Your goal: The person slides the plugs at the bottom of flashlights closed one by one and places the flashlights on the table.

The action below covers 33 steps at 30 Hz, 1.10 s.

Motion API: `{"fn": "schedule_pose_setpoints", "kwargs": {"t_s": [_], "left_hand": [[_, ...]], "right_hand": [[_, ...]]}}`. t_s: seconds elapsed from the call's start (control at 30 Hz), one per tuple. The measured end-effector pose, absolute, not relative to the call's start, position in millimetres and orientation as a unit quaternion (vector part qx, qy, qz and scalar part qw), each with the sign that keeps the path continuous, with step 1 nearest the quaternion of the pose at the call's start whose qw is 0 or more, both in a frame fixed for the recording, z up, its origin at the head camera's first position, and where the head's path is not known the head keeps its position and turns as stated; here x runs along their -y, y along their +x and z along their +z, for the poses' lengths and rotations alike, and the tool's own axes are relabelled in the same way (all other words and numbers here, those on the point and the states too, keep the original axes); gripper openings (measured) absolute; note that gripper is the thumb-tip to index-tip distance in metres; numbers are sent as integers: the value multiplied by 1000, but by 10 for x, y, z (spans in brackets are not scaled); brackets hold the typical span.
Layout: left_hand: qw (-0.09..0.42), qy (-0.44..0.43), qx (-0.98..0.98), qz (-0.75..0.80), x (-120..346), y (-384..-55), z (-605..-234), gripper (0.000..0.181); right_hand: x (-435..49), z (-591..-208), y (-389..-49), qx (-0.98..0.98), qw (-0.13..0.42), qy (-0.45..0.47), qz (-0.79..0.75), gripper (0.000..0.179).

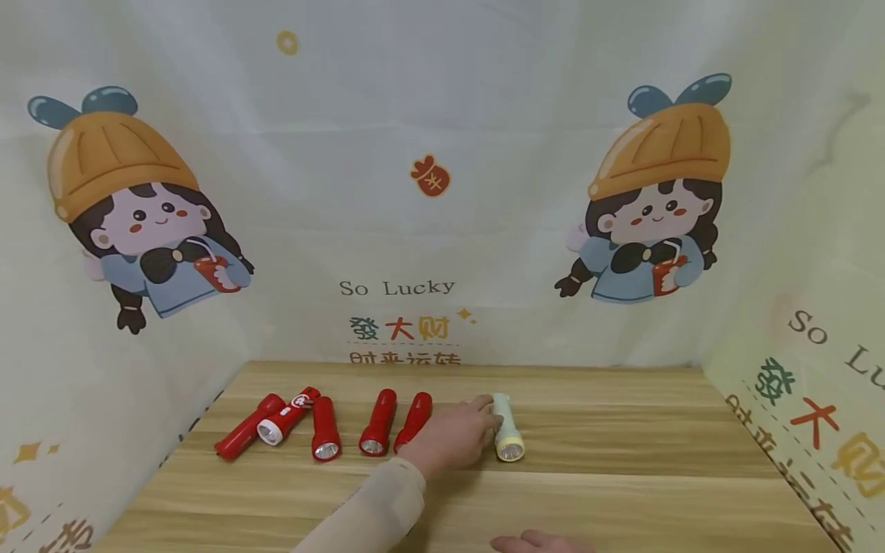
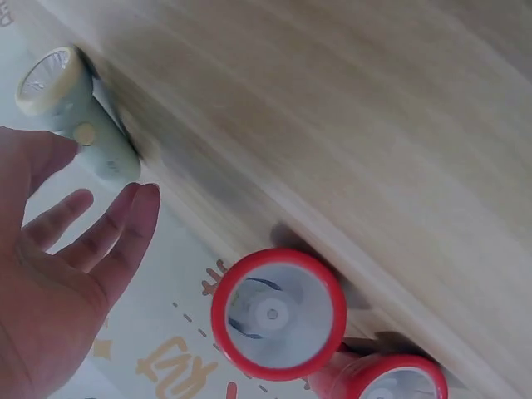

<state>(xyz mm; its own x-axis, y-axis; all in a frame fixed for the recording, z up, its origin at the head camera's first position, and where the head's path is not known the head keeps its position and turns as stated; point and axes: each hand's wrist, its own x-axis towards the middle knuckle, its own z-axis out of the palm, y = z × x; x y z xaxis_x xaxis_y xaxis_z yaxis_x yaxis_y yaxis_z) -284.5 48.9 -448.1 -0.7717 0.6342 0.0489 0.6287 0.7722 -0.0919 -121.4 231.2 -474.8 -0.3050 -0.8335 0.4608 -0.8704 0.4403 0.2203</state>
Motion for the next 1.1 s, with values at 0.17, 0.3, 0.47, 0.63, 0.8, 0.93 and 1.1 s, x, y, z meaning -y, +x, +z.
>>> {"fn": "schedule_pose_setpoints", "kwargs": {"t_s": [0.17,0.3,0.47,0.63,0.8,0.93,1.1], "left_hand": [[35,-333,942,12,-505,-2855,-4487,34],[32,-339,940,8,-532,-2852,-4519,44],[38,-335,941,22,-558,-2825,-4557,47],[43,-310,949,25,-571,-2813,-4521,58],[28,-298,954,16,-551,-2815,-4494,55],[30,-292,955,29,-542,-2819,-4499,53],[53,-269,962,16,-551,-2810,-4509,50]], "right_hand": [[-2290,-4741,-1193,802,287,523,36,41],[-2292,-4764,-1191,802,297,514,62,37],[-2292,-4793,-1211,780,331,528,58,37],[-2293,-4807,-1242,759,357,541,59,27],[-2275,-4825,-1248,754,362,544,63,32],[-2262,-4820,-1245,757,358,542,70,30],[-2256,-4784,-1247,749,362,553,54,34]]}}
